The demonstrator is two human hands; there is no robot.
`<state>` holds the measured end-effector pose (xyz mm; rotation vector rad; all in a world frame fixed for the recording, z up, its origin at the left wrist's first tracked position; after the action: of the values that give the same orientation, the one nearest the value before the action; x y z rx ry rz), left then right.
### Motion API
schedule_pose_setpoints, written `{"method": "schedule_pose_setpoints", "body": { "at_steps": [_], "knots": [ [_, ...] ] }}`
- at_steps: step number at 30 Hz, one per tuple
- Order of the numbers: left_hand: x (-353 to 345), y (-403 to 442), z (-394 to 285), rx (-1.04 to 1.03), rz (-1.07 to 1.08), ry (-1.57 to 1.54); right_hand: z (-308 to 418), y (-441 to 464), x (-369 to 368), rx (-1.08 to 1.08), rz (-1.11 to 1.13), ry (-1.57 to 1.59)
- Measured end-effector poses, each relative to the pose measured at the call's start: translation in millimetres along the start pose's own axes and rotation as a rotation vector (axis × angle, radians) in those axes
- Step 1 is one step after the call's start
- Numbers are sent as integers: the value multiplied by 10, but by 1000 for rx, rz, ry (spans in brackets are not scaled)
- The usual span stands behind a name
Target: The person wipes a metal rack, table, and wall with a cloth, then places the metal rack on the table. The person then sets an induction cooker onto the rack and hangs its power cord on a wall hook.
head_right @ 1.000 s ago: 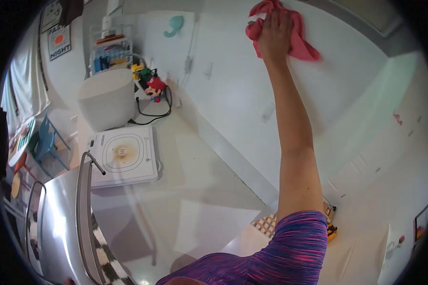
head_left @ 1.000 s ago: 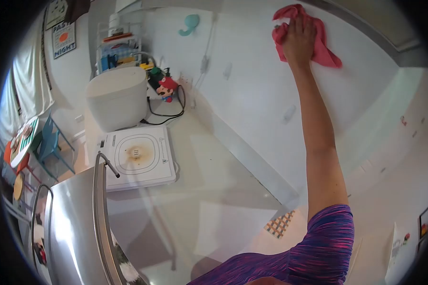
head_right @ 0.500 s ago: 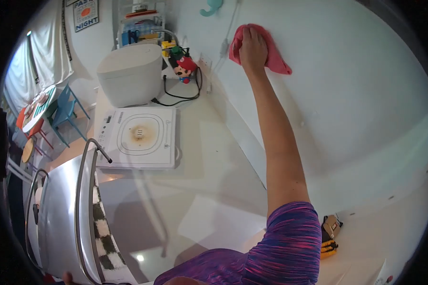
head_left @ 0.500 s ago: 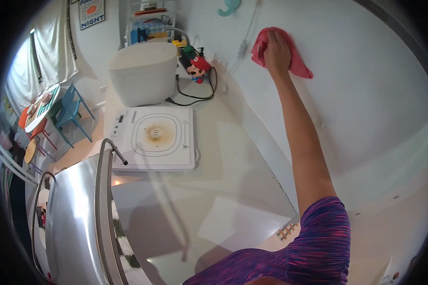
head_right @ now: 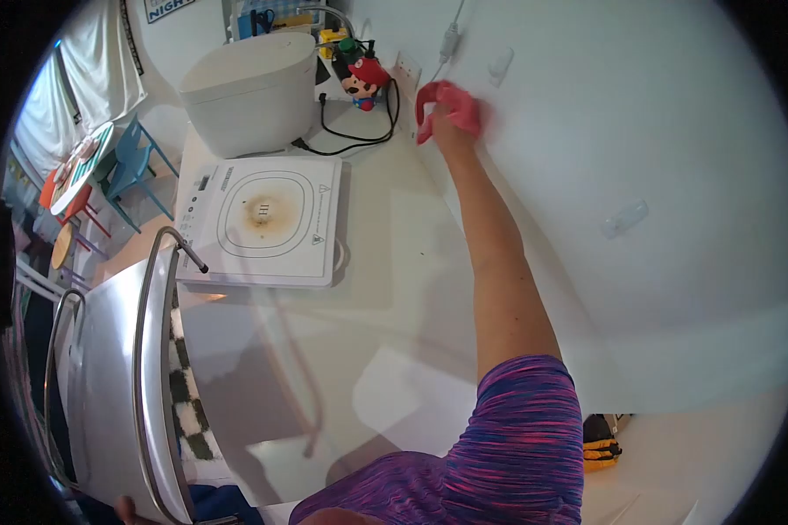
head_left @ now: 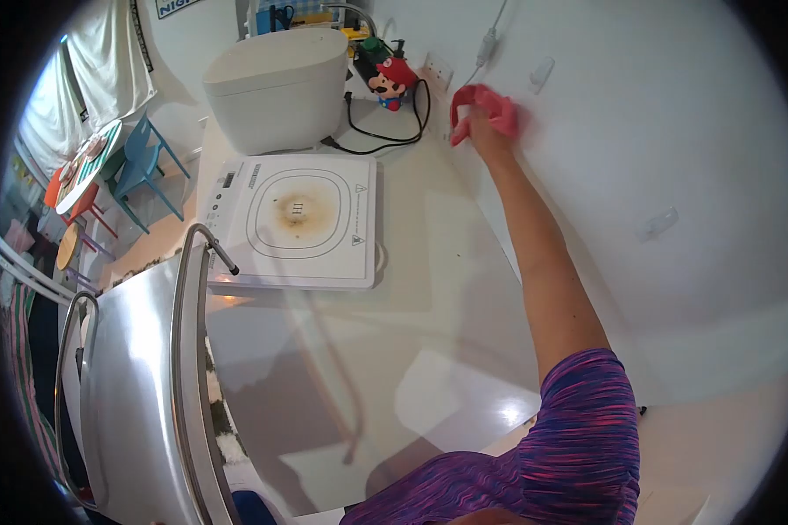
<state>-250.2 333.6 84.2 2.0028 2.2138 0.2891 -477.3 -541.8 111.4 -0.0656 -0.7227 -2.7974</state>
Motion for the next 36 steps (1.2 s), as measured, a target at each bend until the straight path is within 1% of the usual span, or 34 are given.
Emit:
{"method": "schedule_pose_setpoints", "body": {
  "at_steps": [2, 3, 4, 5, 7, 8, 9, 11, 12, 14, 16, 18, 20, 22, 23, 24, 25, 27, 28, 30, 31, 32, 33, 34, 36],
  "knots": [
    [-25, 43, 28, 2, 7, 6, -133, -67, -178, 129, 246, -154],
    [-38, 69, 40, 0, 10, 7, 307, -407, -291, 591, 287, -458],
    [-52, 96, 54, 1, 16, 11, 283, -468, -277, 710, 90, -1042],
    [-67, 118, 63, 1, 22, 9, 218, -484, -304, 701, 77, -1054],
    [-80, 190, 69, 1, 38, 24, -297, -432, -157, 149, 120, -951],
    [-83, 229, 67, 1, 46, 26, -639, -419, -63, 52, 124, -508],
    [-81, 277, 70, 7, 57, 30, -476, -588, 39, 43, 108, -512],
    [-90, 363, 89, 19, 78, 28, 272, -1151, 238, 295, -57, -1213],
    [-77, 417, 95, 27, 88, 23, 343, -1356, 353, 288, -66, -1223],
    [-66, 527, 118, 49, 111, 20, 512, -1761, 610, 347, -124, -1318],
    [-35, 656, 154, 70, 135, 20, 771, -2157, 908, 26, -88, -1227],
    [-27, 758, 190, 97, 176, 23, 1159, -2733, 1161, 33, -214, -866],
    [-88, 802, 140, 113, 170, 15, 1696, -3367, 1205, 53, -299, -584],
    [-93, 870, 150, 150, 189, -5, 1470, -3855, 1820, -71, -390, -678],
    [-65, 897, 183, 159, 201, -22, 1401, -4181, 2108, 34, -372, -996],
    [-60, 923, 212, 173, 222, -43, 1542, -4379, 2071, 142, -345, -1311],
    [-68, 948, 227, 188, 247, -62, 1601, -4539, 2133, 138, -343, -1310],
    [-53, 979, 239, 209, 271, -94, 2104, -4659, 2119, -288, -421, -1342],
    [-45, 979, 227, 219, 279, -106, 2155, -4615, 1990, -290, -417, -1335],
    [-24, 982, 199, 224, 287, -117, 2129, -4406, 1513, -157, -423, -799],
    [-14, 985, 177, 220, 285, -115, 2194, -4204, 991, -41, -84, -891],
    [18, 977, 169, 216, 276, -112, 1862, -4106, 614, -30, 75, -613],
    [36, 978, 144, 199, 262, -105, 1807, -4130, 150, 315, 117, -866],
    [88, 984, 137, 188, 239, -94, 1500, -4241, -191, 338, 347, -768],
    [172, 967, 84, 144, 186, -58, 1003, -4203, -718, 366, 483, -1060]
  ]
}}
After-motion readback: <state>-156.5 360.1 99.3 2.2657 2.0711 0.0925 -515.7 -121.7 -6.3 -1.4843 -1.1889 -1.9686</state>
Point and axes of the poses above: each hand's wrist, its own y-axis towards the middle knuckle, its own x-axis out of the back of the hand, z = x × y, the point moved 7 cm from there along y, towards the middle knuckle, and after that the axes turned 6 degrees about x, right-handed, at the moved point
